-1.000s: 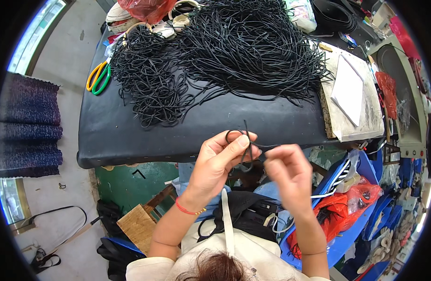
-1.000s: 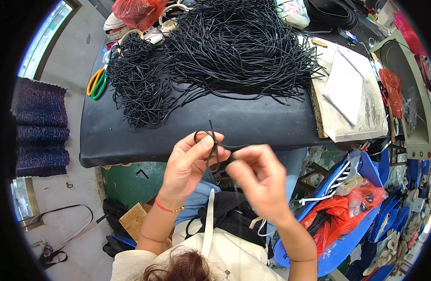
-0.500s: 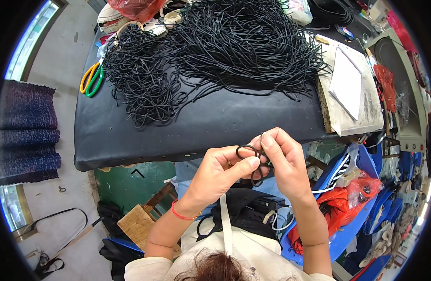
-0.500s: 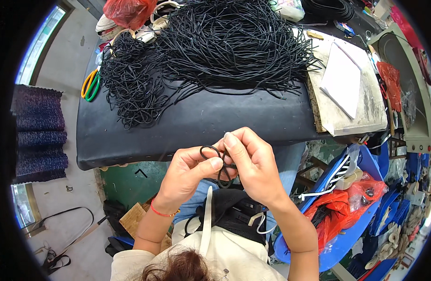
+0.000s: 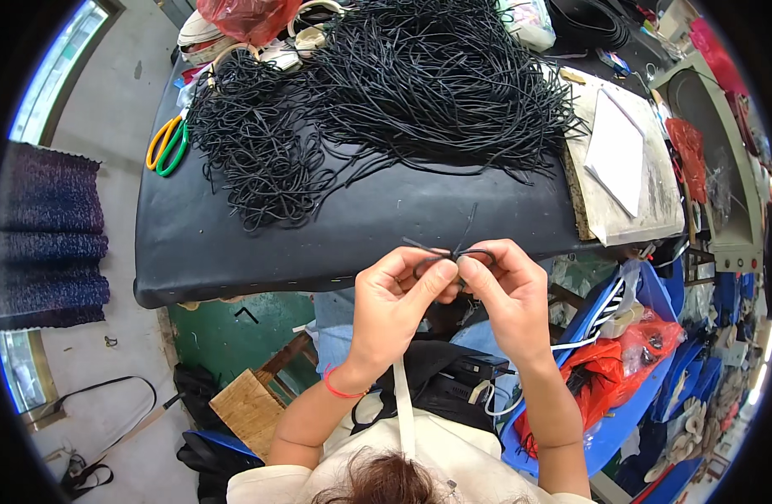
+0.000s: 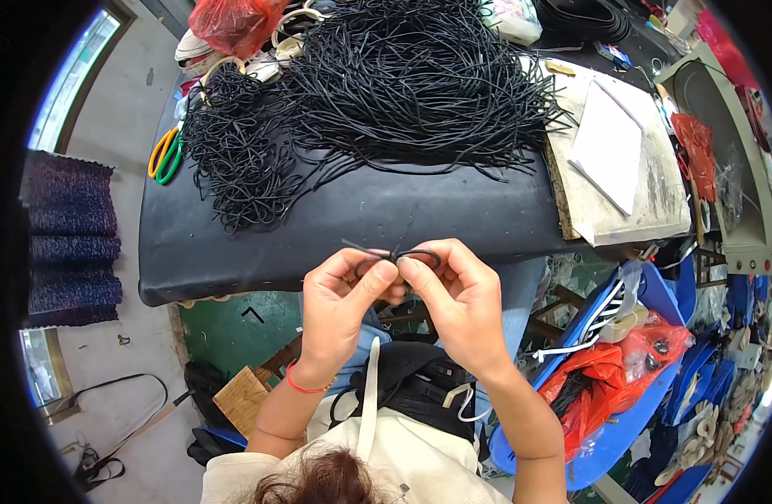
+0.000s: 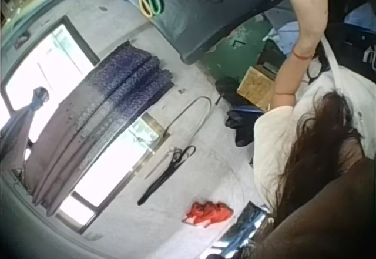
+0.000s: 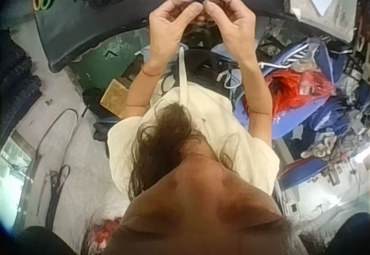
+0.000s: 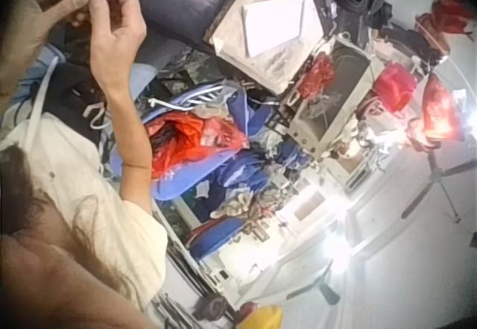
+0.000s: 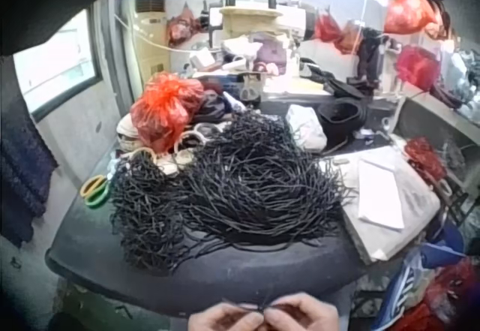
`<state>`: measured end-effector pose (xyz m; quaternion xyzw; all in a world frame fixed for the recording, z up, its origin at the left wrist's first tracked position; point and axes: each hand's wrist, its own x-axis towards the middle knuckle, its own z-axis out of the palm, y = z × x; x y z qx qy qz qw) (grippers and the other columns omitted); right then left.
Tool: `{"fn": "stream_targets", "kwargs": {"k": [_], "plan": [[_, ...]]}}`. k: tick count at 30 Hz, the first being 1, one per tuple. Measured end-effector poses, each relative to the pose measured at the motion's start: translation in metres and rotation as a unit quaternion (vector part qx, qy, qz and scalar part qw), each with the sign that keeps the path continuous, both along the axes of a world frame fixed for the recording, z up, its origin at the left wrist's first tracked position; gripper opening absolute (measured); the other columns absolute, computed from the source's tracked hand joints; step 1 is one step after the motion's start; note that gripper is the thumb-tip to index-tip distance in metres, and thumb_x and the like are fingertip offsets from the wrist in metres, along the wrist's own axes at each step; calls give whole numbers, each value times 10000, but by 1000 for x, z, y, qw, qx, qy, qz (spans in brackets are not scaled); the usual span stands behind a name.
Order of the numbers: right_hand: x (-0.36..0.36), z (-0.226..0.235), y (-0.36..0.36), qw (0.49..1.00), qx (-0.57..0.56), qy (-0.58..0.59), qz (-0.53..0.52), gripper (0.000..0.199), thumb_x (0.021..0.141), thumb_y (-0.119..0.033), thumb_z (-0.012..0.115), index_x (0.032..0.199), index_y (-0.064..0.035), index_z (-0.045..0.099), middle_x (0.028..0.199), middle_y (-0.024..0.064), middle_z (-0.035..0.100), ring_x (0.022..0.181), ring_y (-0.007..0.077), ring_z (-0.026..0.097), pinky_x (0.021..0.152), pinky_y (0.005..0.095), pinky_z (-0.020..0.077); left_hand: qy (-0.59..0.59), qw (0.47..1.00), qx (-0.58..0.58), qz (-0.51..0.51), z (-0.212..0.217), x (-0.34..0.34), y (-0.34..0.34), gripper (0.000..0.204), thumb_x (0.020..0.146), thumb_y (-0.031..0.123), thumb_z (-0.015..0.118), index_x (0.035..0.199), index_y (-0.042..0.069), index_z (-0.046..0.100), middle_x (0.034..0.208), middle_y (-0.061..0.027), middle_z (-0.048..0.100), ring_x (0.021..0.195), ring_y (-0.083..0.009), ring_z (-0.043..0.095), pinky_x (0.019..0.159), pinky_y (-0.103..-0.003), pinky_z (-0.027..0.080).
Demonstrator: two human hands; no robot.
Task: The person repeatedly picks up short black cords from a pile on a table and ties them into small loops by hand. The person handles the cords one at a time, forming a loop and securing it before placing the finished item back onto the pile.
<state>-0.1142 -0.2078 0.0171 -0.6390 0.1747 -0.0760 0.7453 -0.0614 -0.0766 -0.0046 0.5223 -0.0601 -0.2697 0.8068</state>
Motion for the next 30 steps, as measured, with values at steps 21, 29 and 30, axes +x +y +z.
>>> {"fn": "stream_targets", "kwargs": {"k": [21, 29, 30], "plan": [[6, 6, -9, 990, 67, 45, 112, 174, 879, -178, 582, 897, -6, 567, 779, -13, 548, 690, 30, 472, 607, 196, 406, 22, 981, 71, -177, 14, 21, 20, 192, 843, 159, 632, 938, -6, 610, 810, -15, 612, 742, -43, 548, 658, -187, 454], [6, -6, 13, 990, 135, 9, -37, 205, 902, -203, 555, 767, -56, 508, 817, 23, 601, 642, 26, 448, 586, 181, 379, -14, 999, -45, -13, 1, -1, -8, 260, 856, 78, 596, 1094, -22, 562, 1019, -79, 572, 872, -91, 576, 745, -220, 488], [7, -7, 17, 988, 147, 5, -51, 202, 903, -203, 553, 772, -56, 508, 848, 36, 614, 643, 28, 452, 590, 180, 382, 4, 998, -66, 21, 0, -2, -11, 232, 863, 78, 585, 1071, -23, 578, 1010, -82, 592, 860, -93, 582, 735, -223, 493]]}}
